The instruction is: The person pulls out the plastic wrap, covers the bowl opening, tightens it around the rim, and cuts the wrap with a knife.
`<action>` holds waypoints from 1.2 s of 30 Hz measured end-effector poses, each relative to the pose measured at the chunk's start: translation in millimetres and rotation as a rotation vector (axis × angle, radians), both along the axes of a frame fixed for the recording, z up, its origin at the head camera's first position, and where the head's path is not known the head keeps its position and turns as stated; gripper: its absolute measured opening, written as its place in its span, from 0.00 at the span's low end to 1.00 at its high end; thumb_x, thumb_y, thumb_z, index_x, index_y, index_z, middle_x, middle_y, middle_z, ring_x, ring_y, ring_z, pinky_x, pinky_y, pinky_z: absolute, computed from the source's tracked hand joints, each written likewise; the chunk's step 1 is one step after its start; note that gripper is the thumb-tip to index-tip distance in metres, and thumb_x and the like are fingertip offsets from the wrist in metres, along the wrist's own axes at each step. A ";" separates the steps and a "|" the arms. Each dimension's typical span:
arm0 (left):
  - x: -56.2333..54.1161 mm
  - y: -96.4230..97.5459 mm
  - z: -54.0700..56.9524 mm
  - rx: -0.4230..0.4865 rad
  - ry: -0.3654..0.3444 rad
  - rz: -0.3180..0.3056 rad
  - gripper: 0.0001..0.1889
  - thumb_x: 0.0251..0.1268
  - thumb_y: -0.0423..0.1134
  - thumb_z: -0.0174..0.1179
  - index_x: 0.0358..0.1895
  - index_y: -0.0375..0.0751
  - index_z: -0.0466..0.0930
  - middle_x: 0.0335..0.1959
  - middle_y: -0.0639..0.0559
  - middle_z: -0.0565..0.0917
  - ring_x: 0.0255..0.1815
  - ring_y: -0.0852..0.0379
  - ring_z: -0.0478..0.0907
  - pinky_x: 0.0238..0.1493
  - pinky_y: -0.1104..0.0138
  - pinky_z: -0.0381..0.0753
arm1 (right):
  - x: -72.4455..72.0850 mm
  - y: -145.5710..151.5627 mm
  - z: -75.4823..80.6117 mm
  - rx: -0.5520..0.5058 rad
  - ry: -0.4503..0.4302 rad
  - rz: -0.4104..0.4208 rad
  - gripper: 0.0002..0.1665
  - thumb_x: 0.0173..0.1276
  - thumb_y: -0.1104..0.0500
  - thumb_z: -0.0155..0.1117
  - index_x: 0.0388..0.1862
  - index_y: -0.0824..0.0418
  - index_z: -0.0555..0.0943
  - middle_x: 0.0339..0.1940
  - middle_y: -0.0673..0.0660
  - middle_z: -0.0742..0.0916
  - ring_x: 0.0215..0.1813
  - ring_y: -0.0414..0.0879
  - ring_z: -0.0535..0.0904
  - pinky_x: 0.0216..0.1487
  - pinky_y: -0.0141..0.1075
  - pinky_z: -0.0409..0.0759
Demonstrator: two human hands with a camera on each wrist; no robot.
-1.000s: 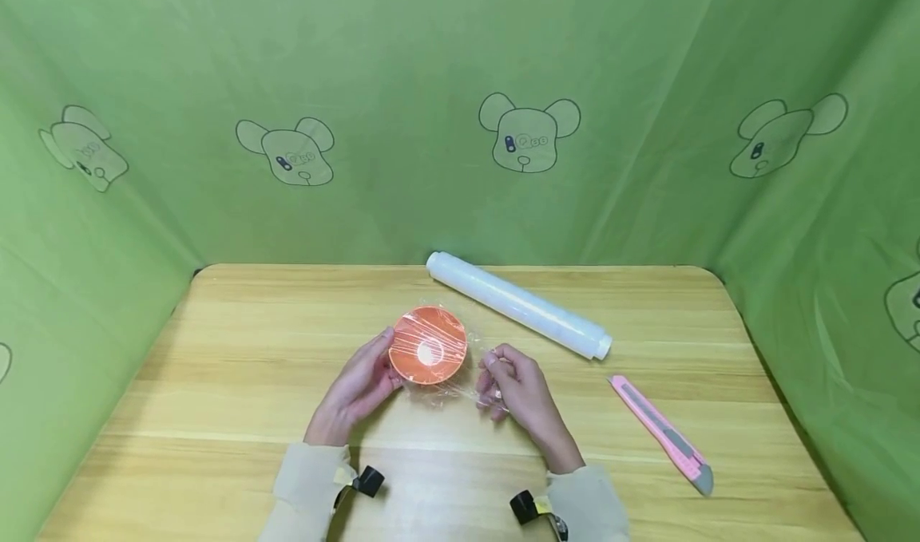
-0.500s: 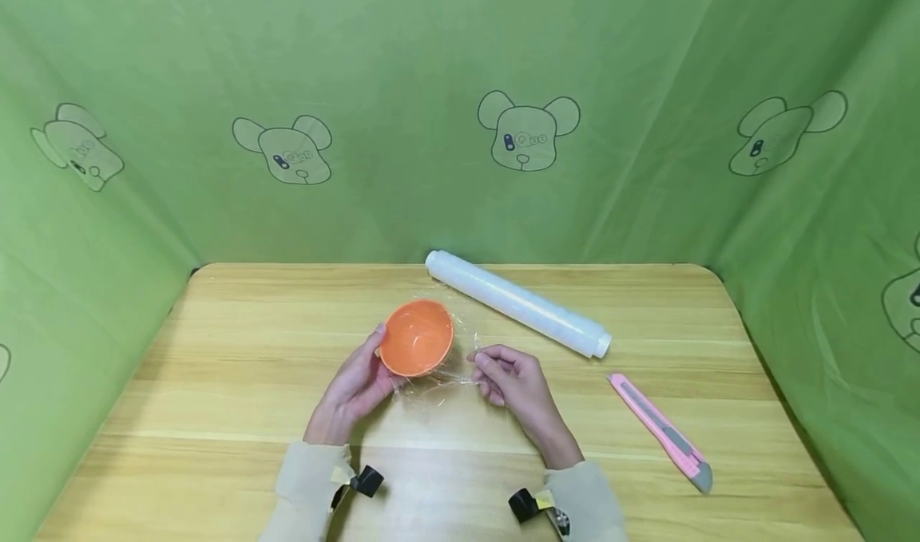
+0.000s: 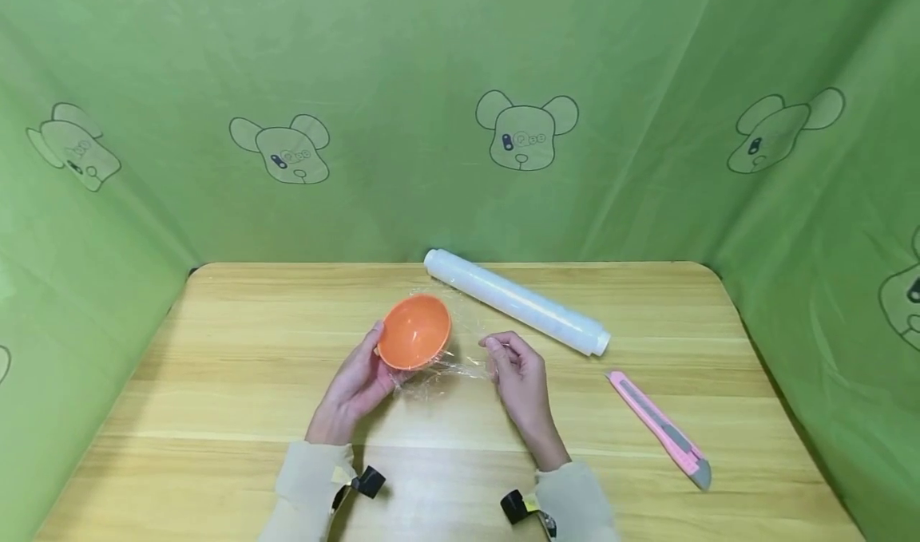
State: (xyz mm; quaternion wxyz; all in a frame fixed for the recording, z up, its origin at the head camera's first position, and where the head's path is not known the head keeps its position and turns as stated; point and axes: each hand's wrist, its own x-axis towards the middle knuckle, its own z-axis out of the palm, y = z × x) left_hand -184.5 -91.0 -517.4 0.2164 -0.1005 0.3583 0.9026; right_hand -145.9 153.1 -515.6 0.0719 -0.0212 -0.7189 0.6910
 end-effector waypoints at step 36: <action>2.5 -0.2 -0.7 0.195 -0.050 -0.080 0.28 0.84 0.50 0.46 0.80 0.54 0.56 0.78 0.38 0.61 0.78 0.39 0.61 0.68 0.52 0.76 | -1.6 31.0 -14.8 -0.505 -0.306 0.546 0.11 0.79 0.65 0.56 0.55 0.63 0.82 0.41 0.52 0.84 0.38 0.40 0.77 0.40 0.29 0.81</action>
